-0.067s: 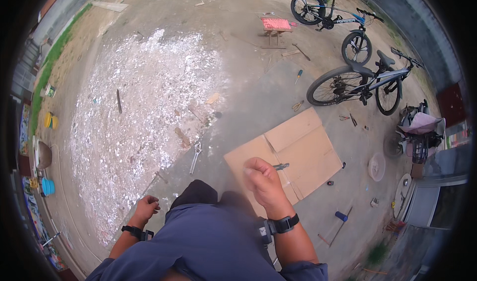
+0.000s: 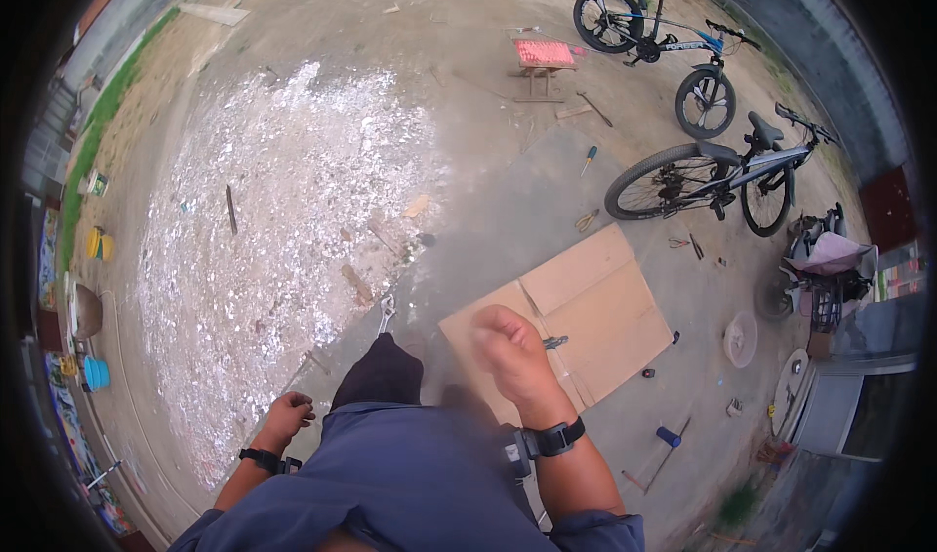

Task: The person sorts through small metal components in a blue bin and then uses a wrench to attach a part to the frame of a bicycle while sitting on the ground.

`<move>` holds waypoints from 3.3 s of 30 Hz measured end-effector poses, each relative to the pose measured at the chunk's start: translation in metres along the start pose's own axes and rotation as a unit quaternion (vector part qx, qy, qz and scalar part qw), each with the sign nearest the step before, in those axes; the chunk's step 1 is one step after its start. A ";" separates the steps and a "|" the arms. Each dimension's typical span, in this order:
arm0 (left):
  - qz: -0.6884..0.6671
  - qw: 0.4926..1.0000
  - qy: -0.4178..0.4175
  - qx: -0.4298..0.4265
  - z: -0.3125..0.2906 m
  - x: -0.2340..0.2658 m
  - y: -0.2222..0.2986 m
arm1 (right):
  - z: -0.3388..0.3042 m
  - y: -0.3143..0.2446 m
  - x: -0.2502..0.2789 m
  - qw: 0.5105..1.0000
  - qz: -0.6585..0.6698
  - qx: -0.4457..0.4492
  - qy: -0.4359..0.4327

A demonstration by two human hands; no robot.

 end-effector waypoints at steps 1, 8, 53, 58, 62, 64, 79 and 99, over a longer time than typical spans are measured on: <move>0.009 1.000 -0.002 0.008 0.015 -0.001 0.013 | 0.025 -0.008 0.001 1.000 -0.006 0.002 0.001; 0.041 0.998 -0.053 0.016 0.164 -0.018 0.168 | 0.203 -0.070 0.021 0.998 0.041 0.019 0.035; 0.306 0.905 -0.221 -0.198 0.867 -0.351 1.430 | 1.172 -0.518 0.294 0.944 0.212 0.078 0.239; 0.432 0.843 -0.233 -0.222 0.922 -0.455 1.500 | 1.273 -0.530 0.361 0.926 0.238 0.070 0.285; 0.565 0.730 -0.265 -0.278 0.969 -0.539 1.535 | 1.321 -0.525 0.383 0.909 0.288 0.060 0.295; 0.591 0.700 -0.282 -0.285 0.991 -0.578 1.550 | 1.342 -0.517 0.399 0.896 0.302 0.060 0.320; 0.759 0.394 -0.358 -0.376 1.310 -0.831 1.492 | 1.495 -0.306 0.441 0.711 0.481 0.079 0.506; 0.724 0.315 -0.421 -0.446 1.403 -0.918 1.402 | 1.488 -0.258 0.462 0.782 0.419 0.060 0.457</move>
Point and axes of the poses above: each hand's wrist, its own z-axis towards the middle knuckle, its own x-axis out of the back of the hand, y = z × x, the point moved 7 cm from there along z, towards the middle knuckle, and after that the axes turned 9 degrees about -z, right-handed, at the moved point
